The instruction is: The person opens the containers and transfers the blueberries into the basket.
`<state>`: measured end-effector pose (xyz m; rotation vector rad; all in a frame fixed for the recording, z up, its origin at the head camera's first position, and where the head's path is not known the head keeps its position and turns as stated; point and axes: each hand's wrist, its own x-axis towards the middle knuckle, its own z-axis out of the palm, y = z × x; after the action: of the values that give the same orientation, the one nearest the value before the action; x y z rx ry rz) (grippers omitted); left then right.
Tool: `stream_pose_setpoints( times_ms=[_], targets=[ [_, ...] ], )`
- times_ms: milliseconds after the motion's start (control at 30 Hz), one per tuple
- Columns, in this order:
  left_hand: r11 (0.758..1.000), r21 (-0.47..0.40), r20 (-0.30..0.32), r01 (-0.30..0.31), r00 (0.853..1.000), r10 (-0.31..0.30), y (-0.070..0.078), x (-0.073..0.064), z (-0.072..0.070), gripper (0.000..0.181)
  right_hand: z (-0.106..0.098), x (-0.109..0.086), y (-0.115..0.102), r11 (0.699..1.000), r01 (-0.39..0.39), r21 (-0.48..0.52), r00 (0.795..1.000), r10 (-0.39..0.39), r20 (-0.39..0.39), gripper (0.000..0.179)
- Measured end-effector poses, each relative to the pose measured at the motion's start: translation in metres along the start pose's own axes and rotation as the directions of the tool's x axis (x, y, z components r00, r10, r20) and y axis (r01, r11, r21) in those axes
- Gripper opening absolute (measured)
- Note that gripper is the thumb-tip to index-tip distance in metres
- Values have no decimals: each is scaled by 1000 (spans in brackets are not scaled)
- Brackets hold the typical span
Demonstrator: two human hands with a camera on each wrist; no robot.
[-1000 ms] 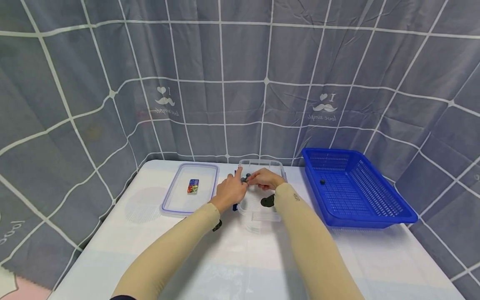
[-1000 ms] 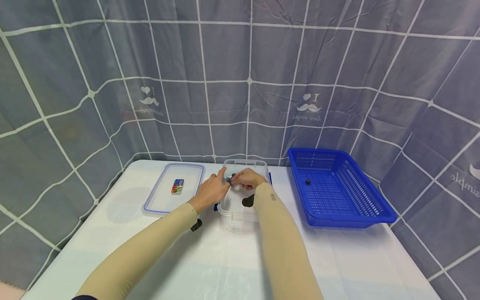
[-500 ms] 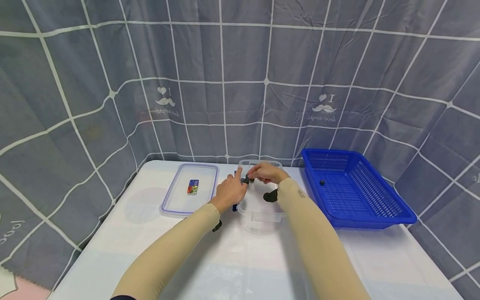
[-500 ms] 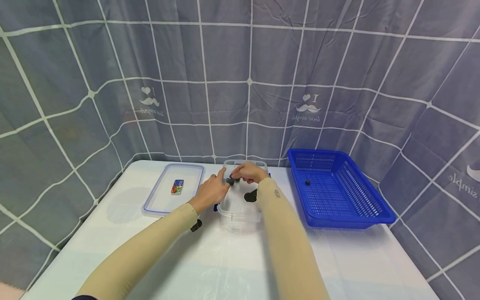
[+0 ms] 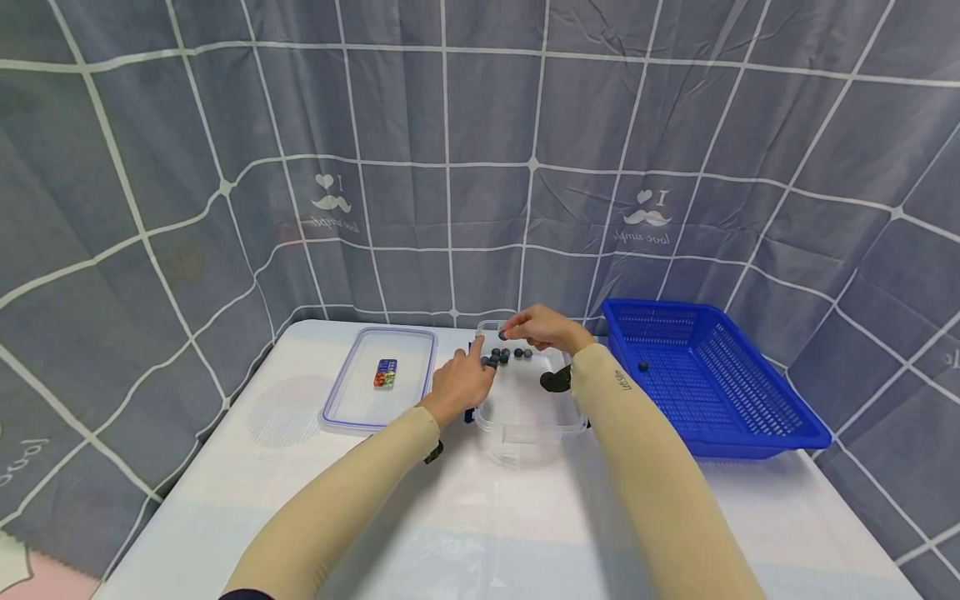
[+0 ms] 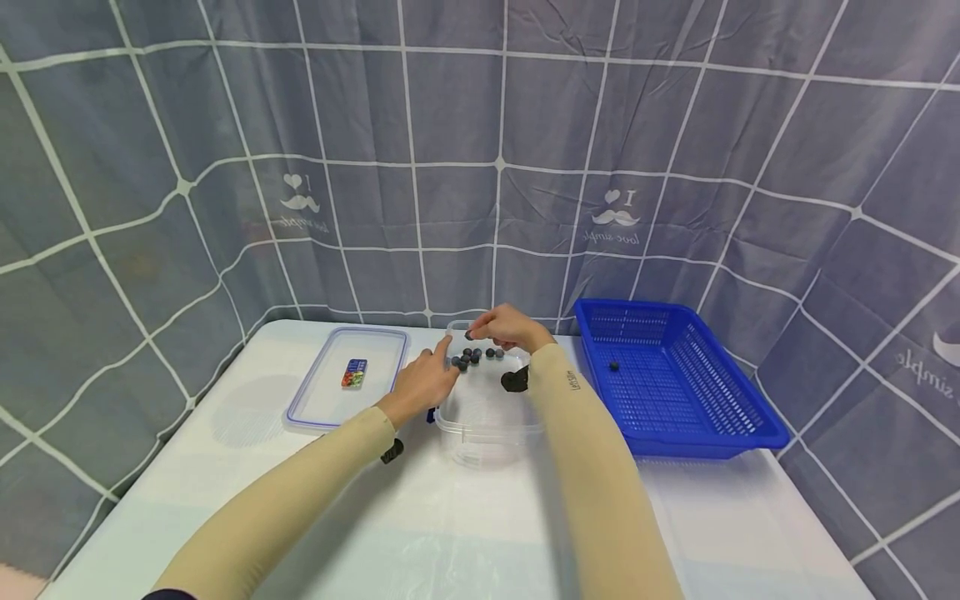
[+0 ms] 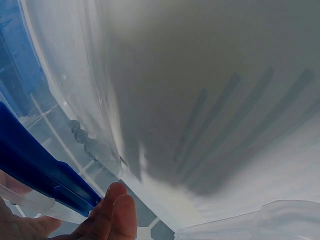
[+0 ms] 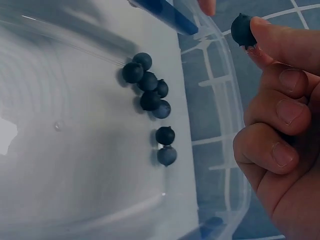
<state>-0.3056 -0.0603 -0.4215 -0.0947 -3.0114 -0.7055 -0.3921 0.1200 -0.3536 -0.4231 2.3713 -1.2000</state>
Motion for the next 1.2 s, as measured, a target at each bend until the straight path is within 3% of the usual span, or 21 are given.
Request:
stream_pose_setpoints(
  times_ms=[500, 800, 1200],
  targets=[
    [1000, 5, 8, -6, 1000, 6, -1, 1, -2, 64, -41, -23, 5, 1000, 31, -3, 999, -31, -12, 39],
    [1000, 5, 0, -19, 1000, 19, -2, 2, 0, 63, -73, -51, 10, 999, 50, -11, 999, -50, -10, 41],
    [1000, 12, 6, -23, 1000, 23, -1, 1, -1, 64, -111, -73, 50, 1000, 24, -2, 996, -24, -85, 47]
  ],
)
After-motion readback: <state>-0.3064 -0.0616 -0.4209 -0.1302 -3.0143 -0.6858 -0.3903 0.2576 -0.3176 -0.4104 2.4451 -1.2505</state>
